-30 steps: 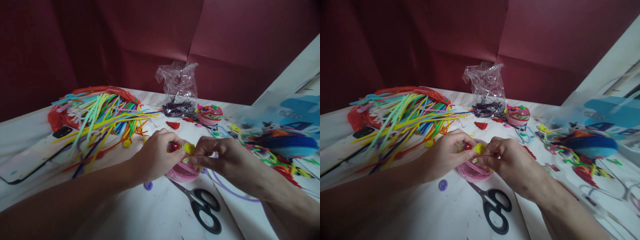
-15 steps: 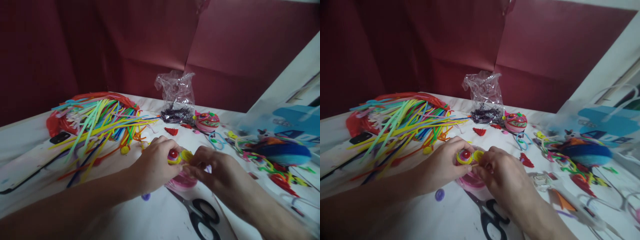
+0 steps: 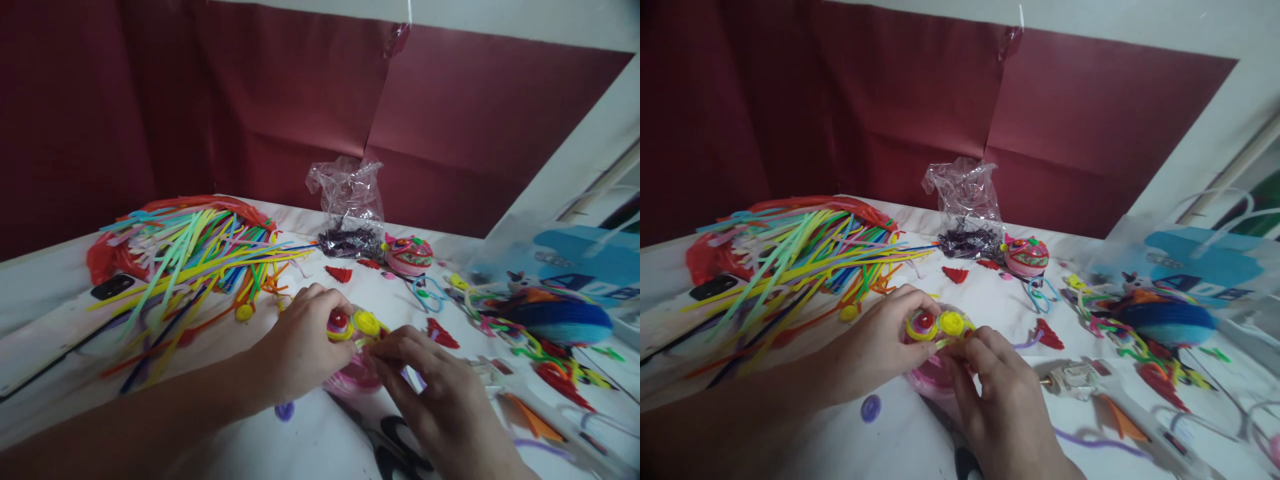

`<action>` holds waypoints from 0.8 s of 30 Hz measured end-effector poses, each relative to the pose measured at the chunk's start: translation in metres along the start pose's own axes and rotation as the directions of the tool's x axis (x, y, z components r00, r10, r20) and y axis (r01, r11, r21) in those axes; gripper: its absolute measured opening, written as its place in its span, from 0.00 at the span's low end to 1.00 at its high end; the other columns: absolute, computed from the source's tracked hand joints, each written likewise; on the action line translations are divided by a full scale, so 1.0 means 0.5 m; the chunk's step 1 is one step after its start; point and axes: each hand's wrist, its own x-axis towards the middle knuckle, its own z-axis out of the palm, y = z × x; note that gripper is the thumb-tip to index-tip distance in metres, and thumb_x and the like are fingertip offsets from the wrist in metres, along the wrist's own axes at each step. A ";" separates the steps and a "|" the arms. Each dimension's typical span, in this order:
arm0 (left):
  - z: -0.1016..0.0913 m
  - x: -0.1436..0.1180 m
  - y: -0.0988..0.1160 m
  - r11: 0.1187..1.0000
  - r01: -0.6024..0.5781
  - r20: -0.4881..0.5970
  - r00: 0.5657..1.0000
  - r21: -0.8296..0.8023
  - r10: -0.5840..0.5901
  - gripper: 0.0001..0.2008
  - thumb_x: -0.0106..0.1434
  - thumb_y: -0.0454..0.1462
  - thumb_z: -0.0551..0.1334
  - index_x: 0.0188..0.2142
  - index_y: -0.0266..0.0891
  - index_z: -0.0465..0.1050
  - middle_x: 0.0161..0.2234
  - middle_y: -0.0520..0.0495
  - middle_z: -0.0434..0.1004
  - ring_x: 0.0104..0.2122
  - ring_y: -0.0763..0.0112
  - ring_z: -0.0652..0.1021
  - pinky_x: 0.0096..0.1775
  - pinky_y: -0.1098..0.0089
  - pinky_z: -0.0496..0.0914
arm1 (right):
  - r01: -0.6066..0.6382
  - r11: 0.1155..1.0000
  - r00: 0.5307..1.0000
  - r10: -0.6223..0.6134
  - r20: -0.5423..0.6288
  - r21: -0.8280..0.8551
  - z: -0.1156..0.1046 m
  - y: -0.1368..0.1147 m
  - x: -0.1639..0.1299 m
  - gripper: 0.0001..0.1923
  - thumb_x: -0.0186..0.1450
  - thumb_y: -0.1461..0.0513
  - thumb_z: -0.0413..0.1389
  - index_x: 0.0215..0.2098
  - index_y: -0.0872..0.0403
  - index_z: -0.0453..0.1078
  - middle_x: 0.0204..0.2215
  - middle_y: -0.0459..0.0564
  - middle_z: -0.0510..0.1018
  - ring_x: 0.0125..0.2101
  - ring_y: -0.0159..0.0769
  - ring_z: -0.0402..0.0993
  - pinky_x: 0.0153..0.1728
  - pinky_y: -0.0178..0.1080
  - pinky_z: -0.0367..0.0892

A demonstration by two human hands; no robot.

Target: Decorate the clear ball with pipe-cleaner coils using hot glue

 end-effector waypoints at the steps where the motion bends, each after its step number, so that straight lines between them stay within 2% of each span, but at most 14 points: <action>1: 0.000 0.000 0.000 1.000 0.004 -0.003 1.000 0.005 -0.004 0.10 0.49 0.30 0.61 0.33 0.38 0.68 0.36 0.48 0.70 0.38 0.65 0.71 0.39 0.68 0.65 | 0.003 1.000 1.000 -0.003 0.006 -0.024 -0.002 0.002 -0.001 0.07 0.68 0.66 0.47 0.36 0.53 0.65 0.31 0.45 0.68 0.30 0.29 0.67 0.30 0.29 0.63; 6: -0.002 0.001 -0.001 1.000 0.011 -0.005 1.000 0.010 -0.011 0.09 0.50 0.33 0.62 0.33 0.38 0.68 0.36 0.48 0.70 0.37 0.66 0.71 0.39 0.68 0.65 | 0.063 0.987 0.997 -0.068 -0.036 -0.145 -0.012 0.019 -0.010 0.04 0.68 0.65 0.48 0.38 0.54 0.65 0.32 0.47 0.68 0.30 0.30 0.68 0.28 0.29 0.65; 12: -0.006 0.004 0.006 0.999 0.035 0.013 0.999 0.005 -0.035 0.09 0.51 0.32 0.62 0.33 0.38 0.68 0.37 0.48 0.70 0.36 0.67 0.71 0.39 0.68 0.65 | 0.163 0.981 0.982 -0.172 -0.084 -0.105 0.002 0.016 -0.003 0.08 0.68 0.68 0.46 0.40 0.56 0.67 0.31 0.49 0.67 0.30 0.30 0.67 0.28 0.30 0.65; 17: -0.006 0.005 0.007 0.999 0.053 0.028 0.998 -0.009 -0.053 0.09 0.51 0.33 0.62 0.34 0.38 0.69 0.36 0.48 0.70 0.37 0.67 0.71 0.39 0.68 0.65 | 0.172 0.978 0.976 -0.186 -0.116 -0.120 0.004 0.006 0.004 0.09 0.69 0.67 0.46 0.38 0.57 0.68 0.29 0.50 0.66 0.29 0.31 0.66 0.26 0.31 0.64; 21: -0.005 0.005 0.004 0.999 0.044 0.027 0.999 -0.011 -0.043 0.09 0.51 0.32 0.62 0.34 0.37 0.69 0.37 0.48 0.70 0.37 0.67 0.71 0.40 0.69 0.64 | 0.179 0.971 0.976 -0.196 -0.095 -0.157 0.002 0.008 0.000 0.09 0.69 0.67 0.46 0.39 0.58 0.69 0.30 0.50 0.66 0.30 0.31 0.67 0.27 0.30 0.64; 24: -0.006 0.005 0.001 1.000 0.025 0.020 0.999 -0.017 -0.025 0.09 0.50 0.32 0.62 0.34 0.38 0.68 0.36 0.50 0.69 0.37 0.68 0.71 0.40 0.69 0.64 | 0.188 0.966 0.977 -0.202 -0.066 -0.180 0.005 0.016 -0.005 0.09 0.69 0.67 0.47 0.43 0.57 0.68 0.31 0.50 0.66 0.30 0.31 0.66 0.27 0.31 0.64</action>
